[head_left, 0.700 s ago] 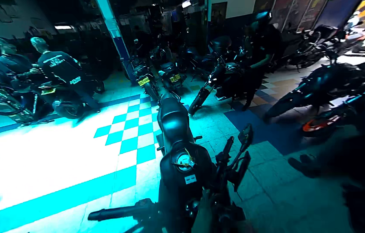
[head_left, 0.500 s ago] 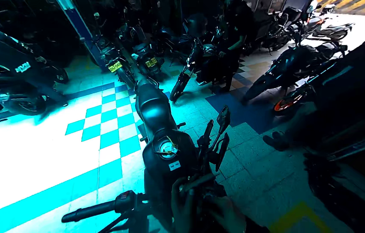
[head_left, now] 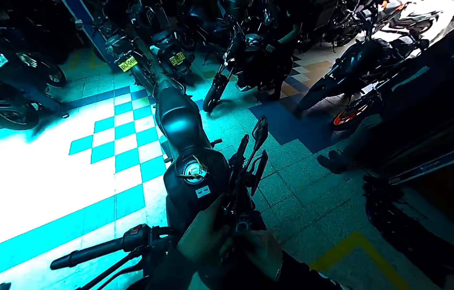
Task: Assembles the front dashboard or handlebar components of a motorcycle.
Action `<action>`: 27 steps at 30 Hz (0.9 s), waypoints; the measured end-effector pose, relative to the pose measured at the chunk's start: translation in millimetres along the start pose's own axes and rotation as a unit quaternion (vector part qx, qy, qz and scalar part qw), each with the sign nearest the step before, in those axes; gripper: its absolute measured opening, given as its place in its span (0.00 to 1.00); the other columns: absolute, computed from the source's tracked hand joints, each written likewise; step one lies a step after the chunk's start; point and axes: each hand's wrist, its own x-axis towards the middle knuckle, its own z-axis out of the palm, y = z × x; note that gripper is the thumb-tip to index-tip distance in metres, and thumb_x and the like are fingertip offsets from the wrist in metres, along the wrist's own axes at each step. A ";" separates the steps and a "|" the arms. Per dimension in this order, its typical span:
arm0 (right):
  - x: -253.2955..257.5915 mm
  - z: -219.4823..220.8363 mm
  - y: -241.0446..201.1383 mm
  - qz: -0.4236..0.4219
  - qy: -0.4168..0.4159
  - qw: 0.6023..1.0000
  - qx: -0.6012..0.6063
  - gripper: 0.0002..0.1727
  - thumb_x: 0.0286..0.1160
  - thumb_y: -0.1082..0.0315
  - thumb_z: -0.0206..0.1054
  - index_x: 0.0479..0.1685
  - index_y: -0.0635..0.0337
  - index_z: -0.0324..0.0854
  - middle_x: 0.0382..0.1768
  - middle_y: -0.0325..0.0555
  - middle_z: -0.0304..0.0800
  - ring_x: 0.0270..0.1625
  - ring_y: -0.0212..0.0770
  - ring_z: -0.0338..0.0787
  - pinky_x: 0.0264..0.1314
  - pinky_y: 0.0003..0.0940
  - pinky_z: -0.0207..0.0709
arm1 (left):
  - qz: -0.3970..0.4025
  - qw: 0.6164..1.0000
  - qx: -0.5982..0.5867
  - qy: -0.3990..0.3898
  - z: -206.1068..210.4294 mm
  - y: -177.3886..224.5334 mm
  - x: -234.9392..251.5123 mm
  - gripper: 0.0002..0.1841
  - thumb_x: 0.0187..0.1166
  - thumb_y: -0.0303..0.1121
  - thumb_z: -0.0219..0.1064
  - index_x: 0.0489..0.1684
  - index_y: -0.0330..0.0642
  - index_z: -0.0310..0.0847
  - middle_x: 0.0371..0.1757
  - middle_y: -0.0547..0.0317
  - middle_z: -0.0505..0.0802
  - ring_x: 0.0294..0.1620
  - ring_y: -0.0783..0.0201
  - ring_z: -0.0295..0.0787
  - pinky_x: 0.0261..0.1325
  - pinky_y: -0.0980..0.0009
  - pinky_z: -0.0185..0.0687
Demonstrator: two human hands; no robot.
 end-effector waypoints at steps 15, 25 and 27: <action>31.3 -32.9 24.4 0.108 -0.167 0.978 0.068 0.17 0.78 0.58 0.71 0.57 0.60 0.87 0.48 0.51 0.94 0.54 0.46 0.93 0.65 0.51 0.83 | 0.222 0.897 -0.128 0.360 91.7 -30.1 21.6 0.15 0.84 0.38 0.63 0.59 0.41 0.87 0.78 0.51 0.84 0.80 0.55 0.78 0.73 0.60 0.85; 27.3 -25.3 25.6 0.105 -0.139 0.984 0.047 0.15 0.77 0.59 0.71 0.52 0.60 0.91 0.47 0.49 0.96 0.53 0.44 0.94 0.66 0.49 0.83 | 0.136 0.932 -0.190 0.276 57.3 -29.0 11.2 0.19 0.83 0.26 0.55 0.70 0.42 0.83 0.69 0.58 0.89 0.63 0.65 0.89 0.63 0.65 0.87; 25.0 -23.8 22.0 0.110 -0.105 0.988 0.033 0.13 0.75 0.61 0.73 0.51 0.58 0.92 0.44 0.48 0.96 0.50 0.44 0.95 0.61 0.50 0.86 | 0.104 0.919 0.151 0.350 64.3 -7.5 8.2 0.26 0.72 0.33 0.67 0.74 0.48 0.82 0.78 0.56 0.83 0.80 0.54 0.75 0.79 0.49 0.71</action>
